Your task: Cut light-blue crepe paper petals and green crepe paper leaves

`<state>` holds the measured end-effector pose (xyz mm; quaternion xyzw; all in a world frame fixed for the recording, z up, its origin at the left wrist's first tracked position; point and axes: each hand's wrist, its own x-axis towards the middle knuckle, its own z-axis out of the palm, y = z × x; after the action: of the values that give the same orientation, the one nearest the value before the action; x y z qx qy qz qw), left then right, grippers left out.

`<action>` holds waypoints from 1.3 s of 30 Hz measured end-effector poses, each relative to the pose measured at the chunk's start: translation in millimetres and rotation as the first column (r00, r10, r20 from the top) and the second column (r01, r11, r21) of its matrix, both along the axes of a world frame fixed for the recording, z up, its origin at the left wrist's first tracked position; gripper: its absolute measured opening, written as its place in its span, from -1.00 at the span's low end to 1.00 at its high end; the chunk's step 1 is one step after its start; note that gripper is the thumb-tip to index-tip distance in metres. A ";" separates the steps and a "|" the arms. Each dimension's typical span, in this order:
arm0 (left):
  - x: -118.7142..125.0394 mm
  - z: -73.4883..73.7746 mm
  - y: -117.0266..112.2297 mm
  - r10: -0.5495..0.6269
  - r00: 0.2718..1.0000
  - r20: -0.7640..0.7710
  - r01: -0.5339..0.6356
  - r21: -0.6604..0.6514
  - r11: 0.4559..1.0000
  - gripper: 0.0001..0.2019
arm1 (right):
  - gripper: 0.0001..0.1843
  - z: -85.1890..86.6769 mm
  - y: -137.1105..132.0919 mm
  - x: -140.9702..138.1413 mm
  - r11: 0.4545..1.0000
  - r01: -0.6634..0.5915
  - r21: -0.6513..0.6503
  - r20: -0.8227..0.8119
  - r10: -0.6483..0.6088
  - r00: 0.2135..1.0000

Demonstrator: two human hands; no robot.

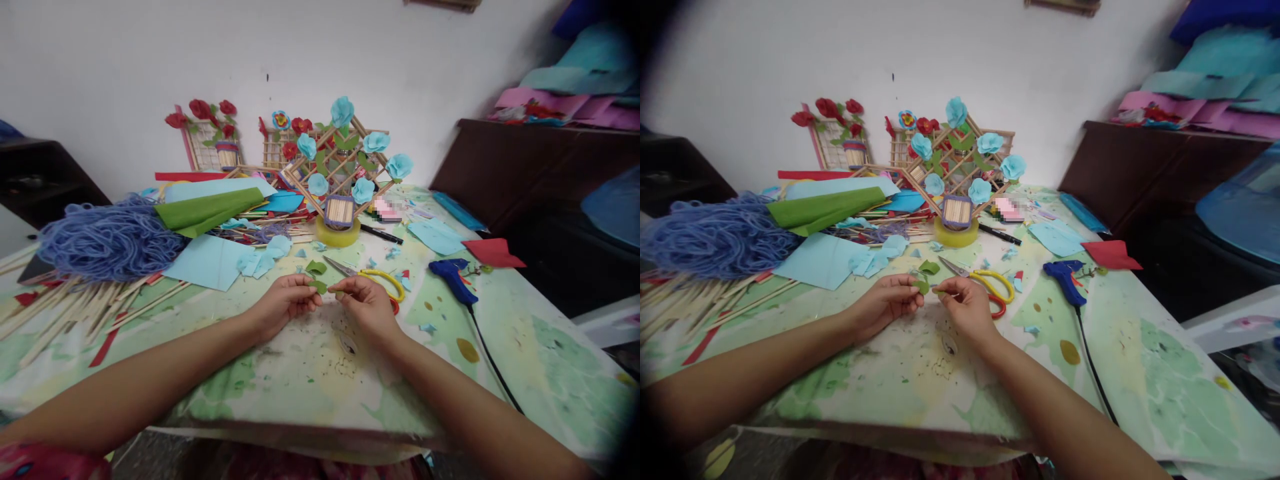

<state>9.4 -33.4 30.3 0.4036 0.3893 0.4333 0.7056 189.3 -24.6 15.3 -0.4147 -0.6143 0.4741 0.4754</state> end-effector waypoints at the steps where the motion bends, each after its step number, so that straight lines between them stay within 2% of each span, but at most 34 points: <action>1: 0.2 -0.1 -0.1 -0.003 1.000 -0.002 0.003 0.000 1.000 -0.88 | -0.89 1.8 -1.3 0.7 0.997 0.015 0.075 0.014 -0.016 1.000; 4: 1.4 -1.2 -0.5 -0.008 1.000 -0.018 0.008 0.002 1.000 -0.89 | -0.81 6.2 -4.7 2.5 0.954 0.028 0.300 0.058 -0.047 0.997; 6: 1.8 -2.6 -0.5 -0.020 0.999 -0.026 0.020 0.009 1.000 -0.90 | -0.77 6.7 -5.4 3.2 0.923 0.013 0.385 0.084 -0.049 0.995; 14: -1.2 -4.1 -0.9 -0.133 0.991 0.001 0.133 0.029 0.991 -0.92 | -0.74 3.7 -2.7 3.3 0.878 -0.090 0.471 0.142 0.026 0.990; 20: 0.5 0.3 -3.9 -0.148 0.989 0.017 0.147 0.021 0.989 -0.89 | -0.79 8.5 -5.9 2.2 0.891 -0.132 0.434 0.206 0.044 0.978; 26: 1.1 -3.6 -2.1 -0.151 0.987 -0.051 0.154 0.059 0.986 -0.83 | -0.80 7.0 -6.1 2.9 0.894 -0.134 0.428 0.247 0.027 0.969; 33: 3.9 -3.2 -2.1 -0.072 0.997 -0.035 0.074 0.043 0.996 -0.81 | -0.82 7.8 -5.5 3.6 0.928 -0.050 0.370 0.263 -0.052 0.963; 39: 4.1 -5.4 -2.2 -0.037 0.999 -0.007 0.037 0.049 0.998 -0.80 | -0.71 11.1 -9.6 1.8 0.952 -0.176 0.250 0.413 0.059 0.909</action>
<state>13.5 -35.7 24.9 0.4292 0.3734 0.4283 0.7021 191.1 -34.2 26.4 -0.3929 -0.7837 0.3146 0.3639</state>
